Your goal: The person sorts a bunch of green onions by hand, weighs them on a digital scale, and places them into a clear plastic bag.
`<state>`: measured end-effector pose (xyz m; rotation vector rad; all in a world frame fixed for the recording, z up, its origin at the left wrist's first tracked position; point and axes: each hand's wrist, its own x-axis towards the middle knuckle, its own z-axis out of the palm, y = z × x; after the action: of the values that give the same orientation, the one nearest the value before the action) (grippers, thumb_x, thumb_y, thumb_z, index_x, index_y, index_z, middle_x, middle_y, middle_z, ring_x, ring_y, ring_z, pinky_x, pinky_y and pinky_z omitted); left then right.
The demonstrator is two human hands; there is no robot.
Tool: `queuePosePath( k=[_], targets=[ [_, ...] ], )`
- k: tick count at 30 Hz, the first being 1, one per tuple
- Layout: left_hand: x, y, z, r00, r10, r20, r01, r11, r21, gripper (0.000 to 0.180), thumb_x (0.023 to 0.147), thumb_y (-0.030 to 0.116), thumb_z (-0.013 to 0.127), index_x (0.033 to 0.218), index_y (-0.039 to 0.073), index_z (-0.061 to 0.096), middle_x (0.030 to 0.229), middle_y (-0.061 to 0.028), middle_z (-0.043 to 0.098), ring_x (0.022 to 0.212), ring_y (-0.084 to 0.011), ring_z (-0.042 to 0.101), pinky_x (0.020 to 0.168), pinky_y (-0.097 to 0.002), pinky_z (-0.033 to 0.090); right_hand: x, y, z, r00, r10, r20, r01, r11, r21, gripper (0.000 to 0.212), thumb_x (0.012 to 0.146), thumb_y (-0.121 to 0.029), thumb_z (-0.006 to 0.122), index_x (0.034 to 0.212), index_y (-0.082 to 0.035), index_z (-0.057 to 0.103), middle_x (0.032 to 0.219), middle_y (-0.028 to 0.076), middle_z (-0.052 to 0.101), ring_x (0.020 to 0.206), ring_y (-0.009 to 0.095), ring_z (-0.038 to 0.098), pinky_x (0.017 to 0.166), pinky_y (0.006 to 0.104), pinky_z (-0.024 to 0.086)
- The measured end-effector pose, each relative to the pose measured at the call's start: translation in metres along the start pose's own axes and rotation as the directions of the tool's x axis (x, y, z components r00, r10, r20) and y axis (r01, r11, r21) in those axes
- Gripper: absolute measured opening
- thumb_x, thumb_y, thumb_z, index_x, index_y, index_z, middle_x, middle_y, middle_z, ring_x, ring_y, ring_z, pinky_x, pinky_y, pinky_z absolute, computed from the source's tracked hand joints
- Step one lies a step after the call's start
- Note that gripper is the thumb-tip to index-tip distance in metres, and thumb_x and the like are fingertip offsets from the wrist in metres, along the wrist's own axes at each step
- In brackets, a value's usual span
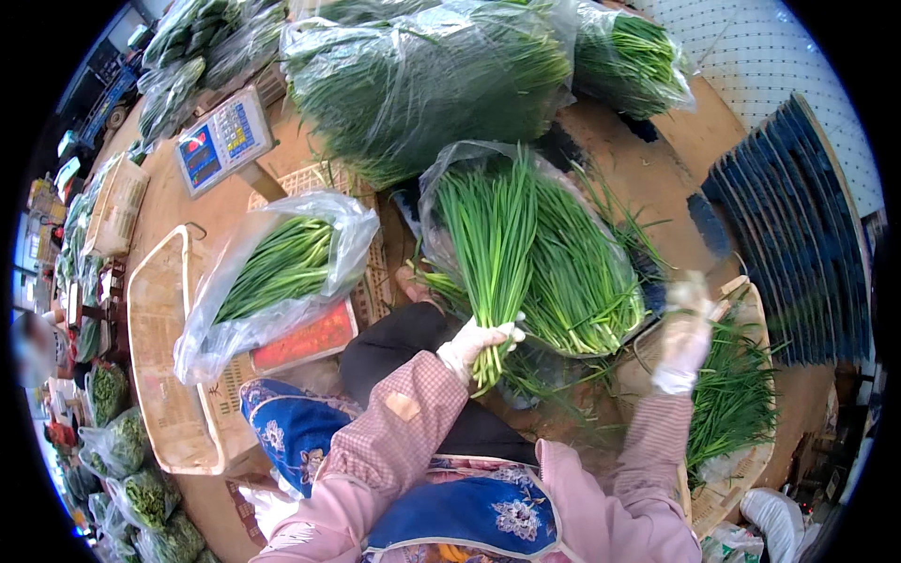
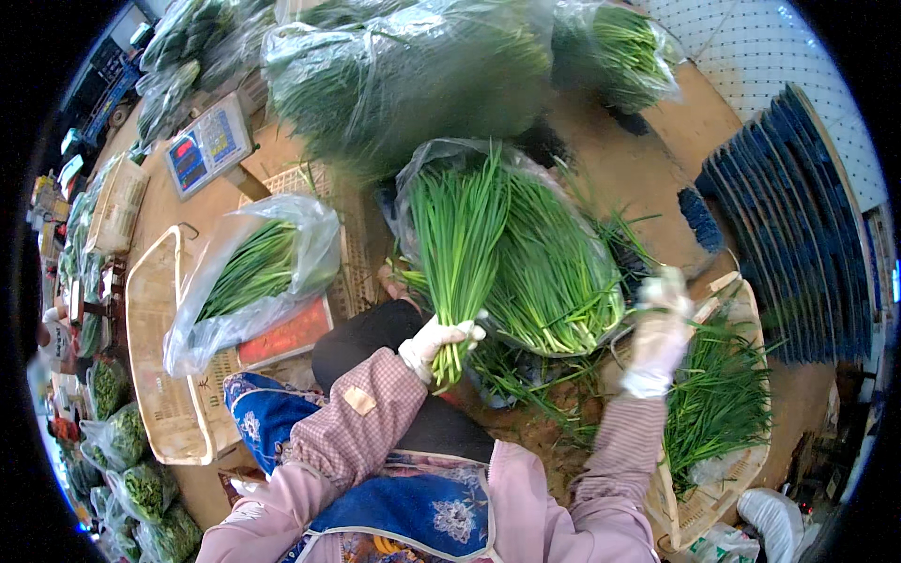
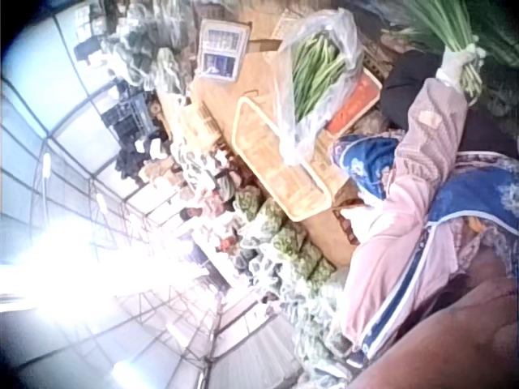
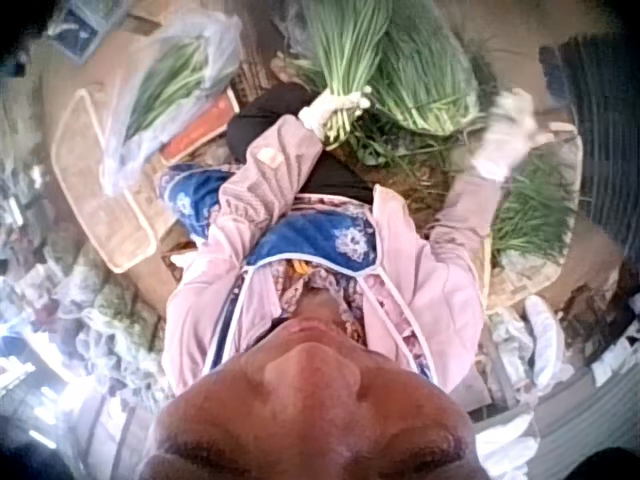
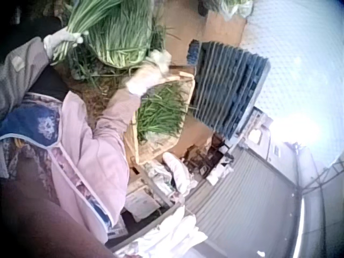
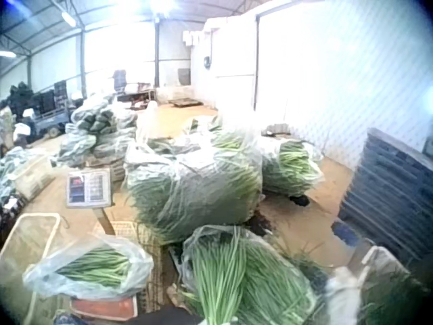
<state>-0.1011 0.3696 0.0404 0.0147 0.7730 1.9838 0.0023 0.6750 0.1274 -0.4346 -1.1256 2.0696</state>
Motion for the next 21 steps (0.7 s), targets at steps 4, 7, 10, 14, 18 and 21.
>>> queuePosePath(
  k=[4, 7, 10, 14, 18, 21],
  targets=[
    [-0.006, 0.001, 0.017, 0.988, -0.077, 0.136, 0.09, 0.991, -0.095, 0.056, 0.071, 0.006, 0.069, 0.12, -0.003, 0.042, 0.086, -0.0107, 0.06, 0.079, -0.0225, 0.06, 0.083, -0.0385, 0.049, -0.015, -0.056, -0.011, 0.999, 0.033, 0.009, -0.034, 0.993, 0.11, 0.074, 0.085, -0.051, 0.049, 0.131, 0.005, 0.032, 0.117, 0.019, 0.053, 0.099, 0.018, 0.058, 0.08, 0.0267, 0.051],
    [-0.009, -0.002, 0.021, 0.98, -0.098, 0.176, 0.096, 0.995, 0.018, 0.054, 0.073, 0.011, 0.071, 0.118, -0.002, 0.045, 0.085, -0.0116, 0.06, 0.072, -0.0193, 0.059, 0.067, -0.0314, 0.051, -0.031, -0.027, 0.003, 0.916, 0.385, 0.113, -0.303, 0.848, -0.434, 0.062, 0.089, -0.042, 0.05, 0.129, 0.004, 0.038, 0.116, 0.016, 0.056, 0.093, 0.017, 0.061, 0.079, 0.0268, 0.05],
    [-0.021, 0.002, 0.024, 0.978, -0.102, 0.181, 0.093, 0.994, 0.058, 0.052, 0.073, 0.012, 0.071, 0.117, -0.002, 0.047, 0.085, -0.0122, 0.06, 0.07, -0.0185, 0.059, 0.061, -0.0278, 0.049, -0.036, -0.014, 0.069, 0.924, 0.288, 0.25, -0.144, 0.871, -0.47, 0.038, 0.092, -0.023, 0.048, 0.122, 0.001, 0.048, 0.113, 0.013, 0.058, 0.091, 0.016, 0.062, 0.08, 0.0262, 0.048],
    [-0.027, 0.004, 0.023, 0.97, -0.138, 0.198, 0.091, 0.969, 0.23, 0.05, 0.071, 0.013, 0.072, 0.114, 0.0, 0.049, 0.086, -0.0135, 0.061, 0.07, -0.0185, 0.06, 0.059, -0.0281, 0.05, -0.021, 0.002, 0.132, 0.86, 0.067, 0.506, 0.194, 0.874, -0.446, 0.033, 0.089, -0.002, 0.045, 0.121, 0.002, 0.048, 0.115, 0.011, 0.058, 0.102, 0.016, 0.057, 0.088, 0.0267, 0.044],
    [-0.032, 0.007, 0.024, 0.97, -0.146, 0.196, 0.087, 0.955, 0.283, 0.048, 0.07, 0.015, 0.073, 0.11, 0.001, 0.052, 0.089, -0.0143, 0.063, 0.07, -0.0189, 0.061, 0.061, -0.0299, 0.05, 0.006, 0.027, 0.121, 0.816, 0.11, 0.567, 0.421, 0.559, -0.714, 0.036, 0.09, -0.002, 0.041, 0.126, 0.001, 0.043, 0.117, 0.013, 0.056, 0.101, 0.015, 0.057, 0.083, 0.0251, 0.044],
    [-0.037, 0.009, 0.017, 0.965, -0.139, 0.222, 0.077, 0.96, 0.268, 0.046, 0.071, 0.015, 0.073, 0.11, 0.001, 0.053, 0.09, -0.0142, 0.063, 0.072, -0.019, 0.061, 0.062, -0.0303, 0.051, 0.003, 0.025, 0.131, 0.865, 0.262, 0.428, 0.257, 0.501, -0.826, 0.041, 0.089, -0.018, 0.051, 0.124, 0.003, 0.045, 0.113, 0.016, 0.058, 0.1, 0.018, 0.058, 0.083, 0.0276, 0.045]
  ],
)
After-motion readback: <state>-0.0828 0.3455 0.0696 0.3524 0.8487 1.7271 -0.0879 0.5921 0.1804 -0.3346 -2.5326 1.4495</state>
